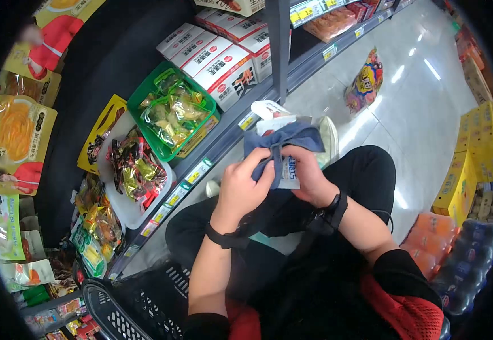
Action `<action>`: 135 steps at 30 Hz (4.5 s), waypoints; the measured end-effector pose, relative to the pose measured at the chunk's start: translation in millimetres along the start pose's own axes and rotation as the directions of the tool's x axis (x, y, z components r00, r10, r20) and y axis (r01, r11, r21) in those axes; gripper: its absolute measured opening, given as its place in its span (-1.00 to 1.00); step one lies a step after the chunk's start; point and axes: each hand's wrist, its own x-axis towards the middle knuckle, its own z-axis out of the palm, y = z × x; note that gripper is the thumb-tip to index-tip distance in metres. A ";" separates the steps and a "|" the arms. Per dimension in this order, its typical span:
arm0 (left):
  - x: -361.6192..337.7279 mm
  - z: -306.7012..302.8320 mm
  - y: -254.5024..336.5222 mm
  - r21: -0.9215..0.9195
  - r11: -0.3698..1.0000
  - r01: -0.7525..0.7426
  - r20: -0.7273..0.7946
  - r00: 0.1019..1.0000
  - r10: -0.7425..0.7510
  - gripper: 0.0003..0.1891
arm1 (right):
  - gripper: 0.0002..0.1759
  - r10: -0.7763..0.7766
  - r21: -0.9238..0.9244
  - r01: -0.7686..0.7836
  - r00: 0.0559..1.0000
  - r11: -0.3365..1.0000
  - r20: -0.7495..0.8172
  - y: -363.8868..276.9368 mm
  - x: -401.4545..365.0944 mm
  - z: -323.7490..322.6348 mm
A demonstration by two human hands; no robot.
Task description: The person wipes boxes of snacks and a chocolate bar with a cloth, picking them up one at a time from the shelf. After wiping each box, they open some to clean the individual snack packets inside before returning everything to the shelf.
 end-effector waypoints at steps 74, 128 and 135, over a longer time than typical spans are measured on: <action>1.6 -39.5 -23.9 -0.303 0.939 0.164 -0.588 0.743 -0.319 -0.76 | -0.52 -0.522 -0.957 0.239 0.802 -0.163 0.290 10.2 70.5 -37.2; 0.4 -29.3 -9.2 -0.171 0.967 0.188 -0.480 0.841 -0.249 -0.76 | -0.71 -0.447 -0.800 0.151 0.762 -0.581 0.468 39.4 98.2 -85.8; 0.0 -28.1 -10.0 -0.171 0.966 0.192 -0.469 0.847 -0.251 -0.76 | -0.75 -0.460 -0.807 0.095 0.780 -0.583 0.423 40.2 102.1 -90.6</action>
